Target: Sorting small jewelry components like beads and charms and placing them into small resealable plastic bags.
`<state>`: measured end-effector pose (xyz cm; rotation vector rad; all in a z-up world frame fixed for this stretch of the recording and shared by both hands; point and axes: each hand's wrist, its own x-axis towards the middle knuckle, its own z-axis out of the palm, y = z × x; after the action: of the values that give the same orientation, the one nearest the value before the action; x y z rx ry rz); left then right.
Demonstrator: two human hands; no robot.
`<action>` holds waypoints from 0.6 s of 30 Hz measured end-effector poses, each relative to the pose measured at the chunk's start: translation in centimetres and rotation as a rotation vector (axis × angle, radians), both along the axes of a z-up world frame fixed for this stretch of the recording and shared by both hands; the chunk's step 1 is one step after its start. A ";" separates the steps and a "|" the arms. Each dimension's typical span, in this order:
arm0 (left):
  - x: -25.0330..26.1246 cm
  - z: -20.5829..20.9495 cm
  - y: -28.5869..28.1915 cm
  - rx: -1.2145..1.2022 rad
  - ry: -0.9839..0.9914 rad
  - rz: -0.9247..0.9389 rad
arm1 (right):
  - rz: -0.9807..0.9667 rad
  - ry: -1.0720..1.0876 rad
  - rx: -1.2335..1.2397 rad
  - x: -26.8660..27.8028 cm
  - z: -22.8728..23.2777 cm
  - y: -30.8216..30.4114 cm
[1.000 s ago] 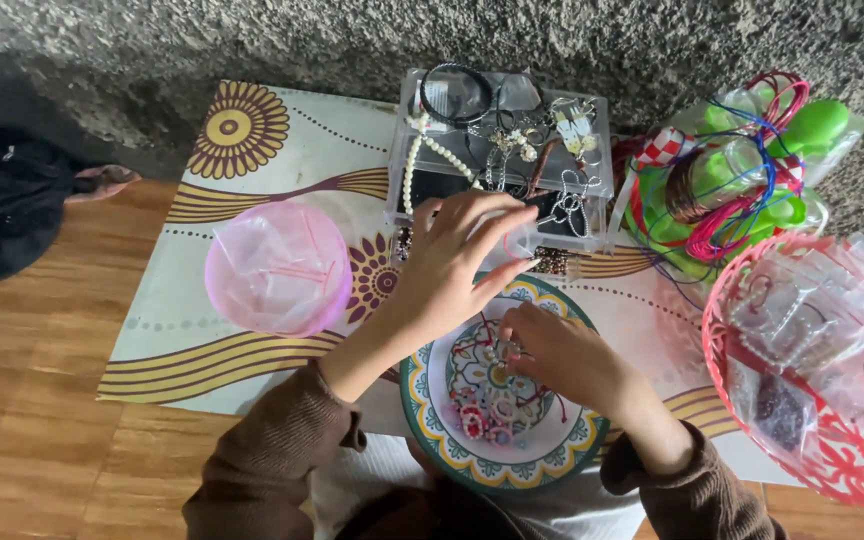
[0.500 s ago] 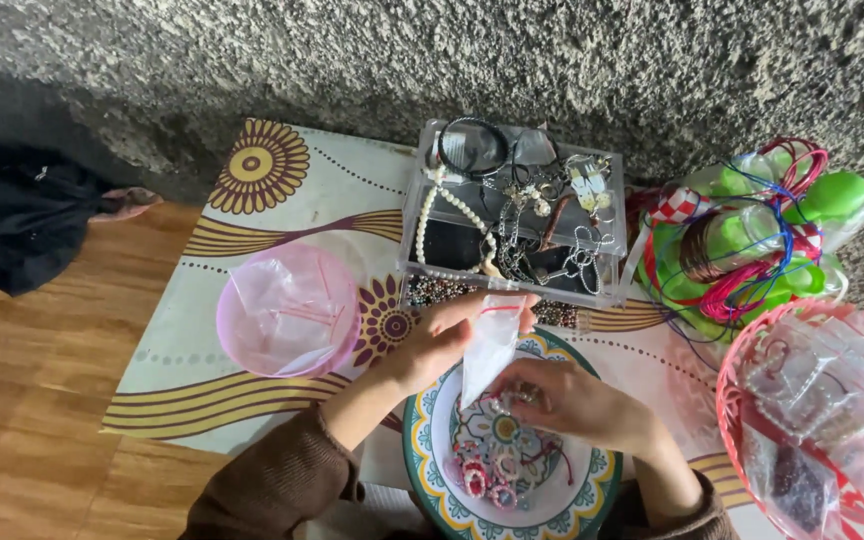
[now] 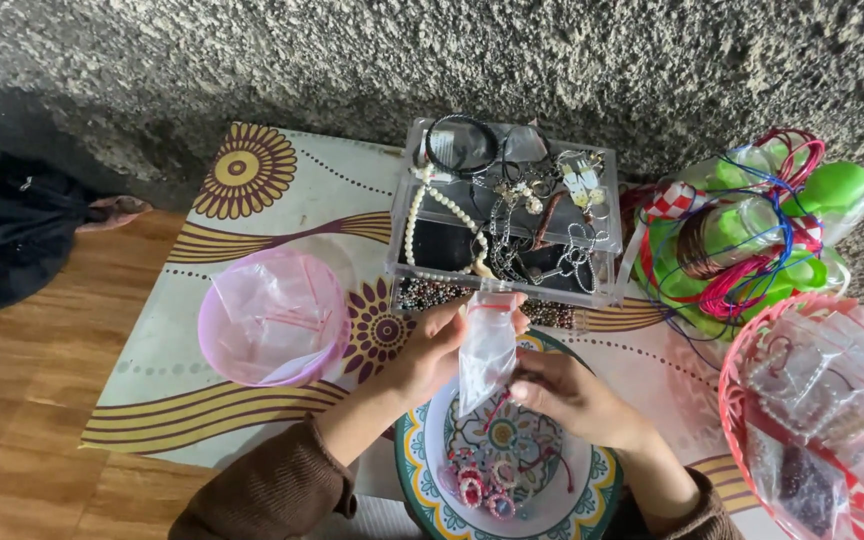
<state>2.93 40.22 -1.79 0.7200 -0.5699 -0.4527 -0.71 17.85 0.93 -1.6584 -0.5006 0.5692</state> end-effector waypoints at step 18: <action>0.3 -2.0 -0.9 0.112 0.004 0.186 | 0.120 -0.157 -0.301 0.7 4.8 -2.0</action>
<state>3.27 39.27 -3.76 0.8708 -0.4715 -0.3140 0.00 15.84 5.77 -1.9797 -0.6568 0.6290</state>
